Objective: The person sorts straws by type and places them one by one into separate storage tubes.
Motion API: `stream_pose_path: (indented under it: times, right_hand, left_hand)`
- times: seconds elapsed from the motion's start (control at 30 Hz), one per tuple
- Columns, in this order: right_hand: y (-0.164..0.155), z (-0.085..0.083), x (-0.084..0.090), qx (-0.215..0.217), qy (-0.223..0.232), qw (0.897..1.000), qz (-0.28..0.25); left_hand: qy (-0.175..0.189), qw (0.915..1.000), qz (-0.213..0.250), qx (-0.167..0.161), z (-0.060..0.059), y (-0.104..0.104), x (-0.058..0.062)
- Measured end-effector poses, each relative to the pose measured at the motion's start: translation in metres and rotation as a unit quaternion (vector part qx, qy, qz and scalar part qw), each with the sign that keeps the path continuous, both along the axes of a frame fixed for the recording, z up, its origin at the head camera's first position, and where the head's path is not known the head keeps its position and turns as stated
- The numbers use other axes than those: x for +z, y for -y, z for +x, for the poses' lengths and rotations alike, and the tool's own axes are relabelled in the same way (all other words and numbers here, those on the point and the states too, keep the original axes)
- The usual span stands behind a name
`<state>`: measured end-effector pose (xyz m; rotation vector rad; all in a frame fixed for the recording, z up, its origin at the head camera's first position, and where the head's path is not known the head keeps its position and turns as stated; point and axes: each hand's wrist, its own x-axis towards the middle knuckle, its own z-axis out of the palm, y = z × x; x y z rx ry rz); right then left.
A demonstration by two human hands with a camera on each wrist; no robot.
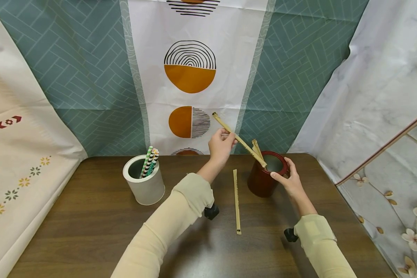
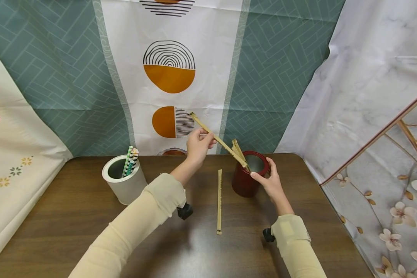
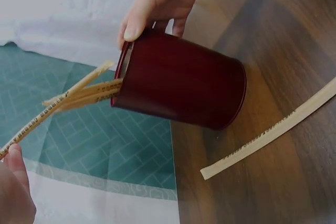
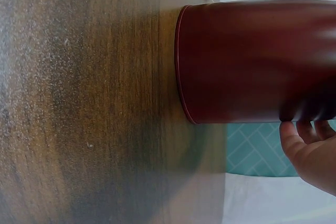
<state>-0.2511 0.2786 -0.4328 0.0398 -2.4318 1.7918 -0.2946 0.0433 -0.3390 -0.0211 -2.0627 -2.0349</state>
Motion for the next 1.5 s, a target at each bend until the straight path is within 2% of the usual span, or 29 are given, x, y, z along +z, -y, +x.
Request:
stream_pose_path:
  times: [0.2,0.33,0.53,0.9,1.17,1.5]
  right_hand:
    - [0.002,0.002,0.005,0.000,0.013,1.000,-0.006]
    - [-0.002,-0.002,-0.002,0.001,0.008,1.000,-0.010]
    - [-0.002,-0.002,-0.004,0.006,-0.003,1.000,-0.008]
    - [-0.003,-0.003,-0.005,0.004,-0.015,1.000,0.004]
    - [-0.004,-0.005,-0.006,0.001,-0.020,1.000,0.009]
    - [-0.004,-0.005,-0.007,0.002,-0.012,1.000,0.004]
  left_hand:
    - [-0.006,0.9999,-0.012,-0.005,0.004,-0.012,0.003]
    - [-0.014,0.9992,-0.035,-0.011,0.007,-0.018,0.002]
    - [-0.019,0.9946,-0.101,-0.013,0.011,-0.024,-0.006]
    - [-0.009,0.9860,-0.161,-0.044,0.014,-0.031,-0.021]
    - [0.005,0.9820,-0.177,-0.064,0.018,-0.034,-0.025]
    - [0.020,0.9776,-0.195,-0.077,0.018,-0.039,-0.037]
